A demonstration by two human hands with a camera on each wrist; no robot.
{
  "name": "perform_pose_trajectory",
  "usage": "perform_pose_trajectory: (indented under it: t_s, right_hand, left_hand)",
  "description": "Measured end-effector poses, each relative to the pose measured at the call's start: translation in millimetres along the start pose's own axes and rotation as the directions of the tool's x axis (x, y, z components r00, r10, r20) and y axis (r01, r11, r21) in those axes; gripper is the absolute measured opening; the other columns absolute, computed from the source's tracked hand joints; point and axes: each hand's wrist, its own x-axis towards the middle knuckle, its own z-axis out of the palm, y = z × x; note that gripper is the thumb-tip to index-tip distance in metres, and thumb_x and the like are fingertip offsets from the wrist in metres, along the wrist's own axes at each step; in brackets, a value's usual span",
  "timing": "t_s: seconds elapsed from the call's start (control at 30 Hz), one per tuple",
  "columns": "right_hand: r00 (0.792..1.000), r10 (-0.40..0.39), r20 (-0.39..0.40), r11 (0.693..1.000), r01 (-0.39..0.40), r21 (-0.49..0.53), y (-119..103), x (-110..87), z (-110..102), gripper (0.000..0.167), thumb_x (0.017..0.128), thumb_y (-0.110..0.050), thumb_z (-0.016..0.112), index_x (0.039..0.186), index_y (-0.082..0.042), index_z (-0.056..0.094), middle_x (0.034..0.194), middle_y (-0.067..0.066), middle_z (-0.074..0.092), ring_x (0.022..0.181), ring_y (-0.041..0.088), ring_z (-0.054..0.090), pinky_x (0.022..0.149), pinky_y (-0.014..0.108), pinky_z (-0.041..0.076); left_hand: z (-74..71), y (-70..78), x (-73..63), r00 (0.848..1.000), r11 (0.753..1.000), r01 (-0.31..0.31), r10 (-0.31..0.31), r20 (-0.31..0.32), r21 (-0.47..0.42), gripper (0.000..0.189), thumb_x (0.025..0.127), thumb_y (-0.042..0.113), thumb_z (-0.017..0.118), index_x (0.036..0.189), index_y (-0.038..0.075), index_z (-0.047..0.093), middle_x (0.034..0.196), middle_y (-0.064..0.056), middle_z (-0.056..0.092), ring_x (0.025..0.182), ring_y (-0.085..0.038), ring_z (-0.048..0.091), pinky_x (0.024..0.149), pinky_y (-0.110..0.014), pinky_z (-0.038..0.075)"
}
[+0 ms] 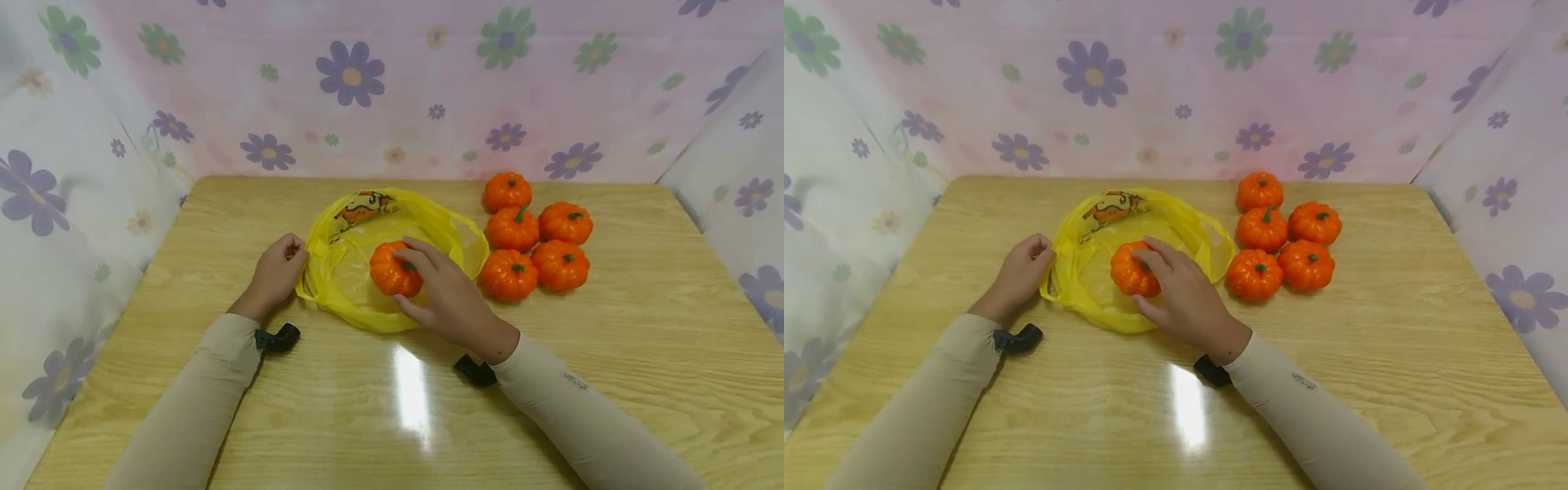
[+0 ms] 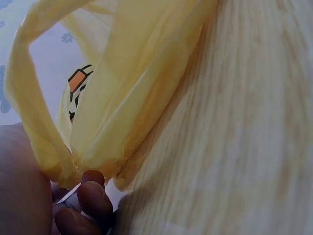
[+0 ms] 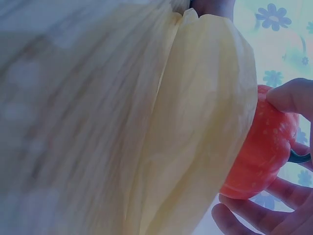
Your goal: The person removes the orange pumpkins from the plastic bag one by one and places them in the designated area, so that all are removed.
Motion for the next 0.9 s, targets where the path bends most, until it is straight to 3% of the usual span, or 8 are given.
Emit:
perform_pose_trajectory:
  t_s: [0.9]
  right_hand:
    - [1.0,-0.025,0.015,0.998,0.025,-0.052,11,-19.8,-8,0.057,0.087,-0.031,0.076,0.136,-0.012,0.054,0.149,0.012,0.048,0.124,0.037,0.057,0.101,0.054,0.048]
  left_hand:
    - [-0.7,-0.8,-0.3,1.0,1.0,-0.005,0.005,0.002,0.008,0.02,0.1,0.027,0.044,0.103,0.01,0.054,0.099,-0.008,0.057,0.074,-0.022,0.05,0.068,-0.03,0.043]
